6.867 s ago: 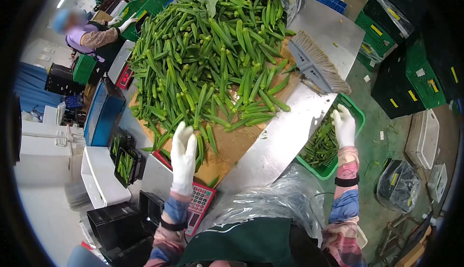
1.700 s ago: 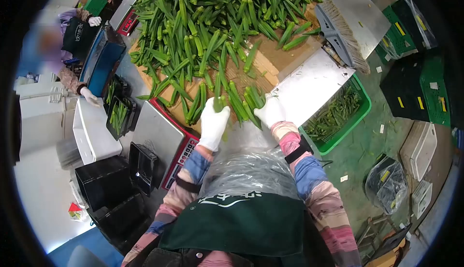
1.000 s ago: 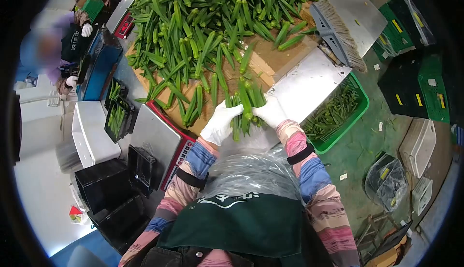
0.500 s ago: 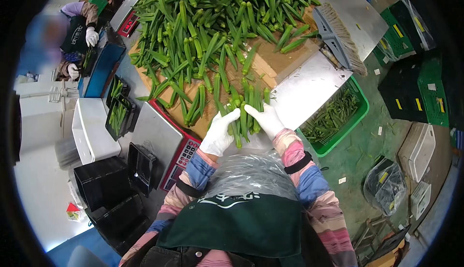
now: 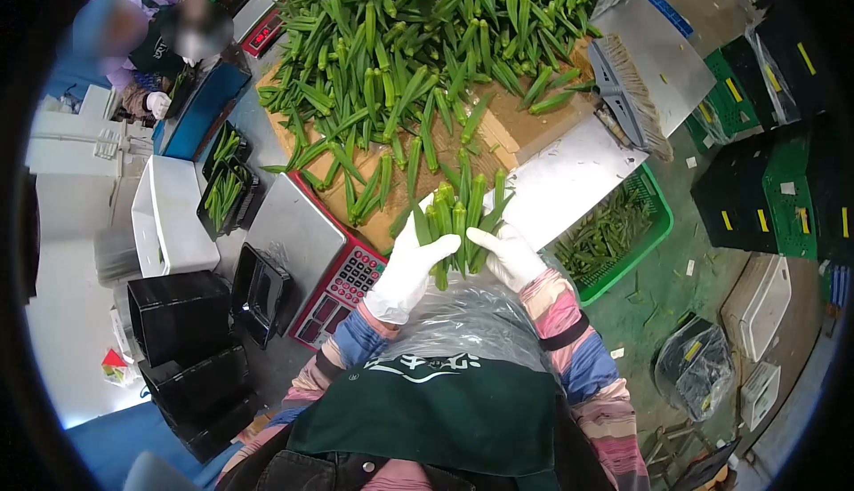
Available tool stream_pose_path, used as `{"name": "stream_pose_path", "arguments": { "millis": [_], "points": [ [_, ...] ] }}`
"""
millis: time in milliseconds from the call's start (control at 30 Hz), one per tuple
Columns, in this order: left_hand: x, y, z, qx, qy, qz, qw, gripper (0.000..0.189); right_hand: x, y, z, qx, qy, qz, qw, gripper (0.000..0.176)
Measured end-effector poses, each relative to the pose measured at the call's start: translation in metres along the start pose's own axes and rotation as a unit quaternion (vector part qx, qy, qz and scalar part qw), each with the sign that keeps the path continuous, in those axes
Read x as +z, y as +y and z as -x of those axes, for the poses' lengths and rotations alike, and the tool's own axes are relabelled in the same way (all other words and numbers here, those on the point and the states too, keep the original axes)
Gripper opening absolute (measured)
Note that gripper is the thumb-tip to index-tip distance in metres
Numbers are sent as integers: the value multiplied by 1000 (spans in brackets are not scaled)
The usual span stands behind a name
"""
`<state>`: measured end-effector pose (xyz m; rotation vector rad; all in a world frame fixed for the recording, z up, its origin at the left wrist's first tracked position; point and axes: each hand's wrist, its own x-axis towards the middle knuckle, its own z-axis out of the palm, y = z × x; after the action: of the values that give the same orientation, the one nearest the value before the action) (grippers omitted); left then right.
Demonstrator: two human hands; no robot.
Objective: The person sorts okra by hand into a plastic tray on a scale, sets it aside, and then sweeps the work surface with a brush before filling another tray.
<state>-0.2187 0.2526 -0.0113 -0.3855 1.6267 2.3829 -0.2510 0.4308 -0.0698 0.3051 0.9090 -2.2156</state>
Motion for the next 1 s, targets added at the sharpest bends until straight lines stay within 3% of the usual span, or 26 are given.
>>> {"name": "stream_pose_path", "arguments": {
  "millis": [100, 200, 267, 400, 533, 667, 700, 733, 767, 833, 900, 967, 1000],
  "points": [
    [-4, 25, 6, -70, 2, 156, 985, 56, 8, -3, 4, -20, 6, 78, 997, 36],
    [-10, 12, 10, -35, 35, 129, 990, 44, 30, 3, 5, -79, 54, 232, 968, 41],
    [-8, 5, 16, 50, 54, 46, 996, 39, 50, 3, 13, -103, 94, 326, 935, 45],
    [-11, 22, 31, 2, 25, 105, 994, 38, 62, 1, 24, -144, 79, 284, 945, 36],
    [-19, 37, 38, -26, -35, 170, 984, 40, 55, 5, 22, -125, 72, 176, 974, 26],
    [-36, 19, 40, 41, 30, 98, 994, 36, 46, 1, 18, -97, 117, 151, 977, 24],
    [-38, 15, 38, 41, 51, 70, 995, 36, 30, 9, 7, -97, 121, 162, 975, 26],
    [-40, 8, 38, 37, 75, 44, 996, 37, 64, 2, 23, -100, 160, 241, 952, 28],
    [-40, -2, 42, 39, 74, -62, 995, 41, 55, 23, 13, -141, 133, 348, 917, 29],
    [-28, -3, 51, 68, 53, 58, 995, 45, 55, 35, 3, -161, 94, 426, 885, 31],
    [-37, 7, 50, 67, 39, 91, 993, 45, 79, 19, 7, -121, 64, 381, 914, 32],
    [-51, 17, 55, 64, 40, 83, 994, 47, 56, 27, -21, -109, 18, 317, 942, 33],
    [-52, 33, 62, 87, 37, 96, 991, 43, 76, 25, -18, -54, -8, 236, 970, 34]
  ]
}}
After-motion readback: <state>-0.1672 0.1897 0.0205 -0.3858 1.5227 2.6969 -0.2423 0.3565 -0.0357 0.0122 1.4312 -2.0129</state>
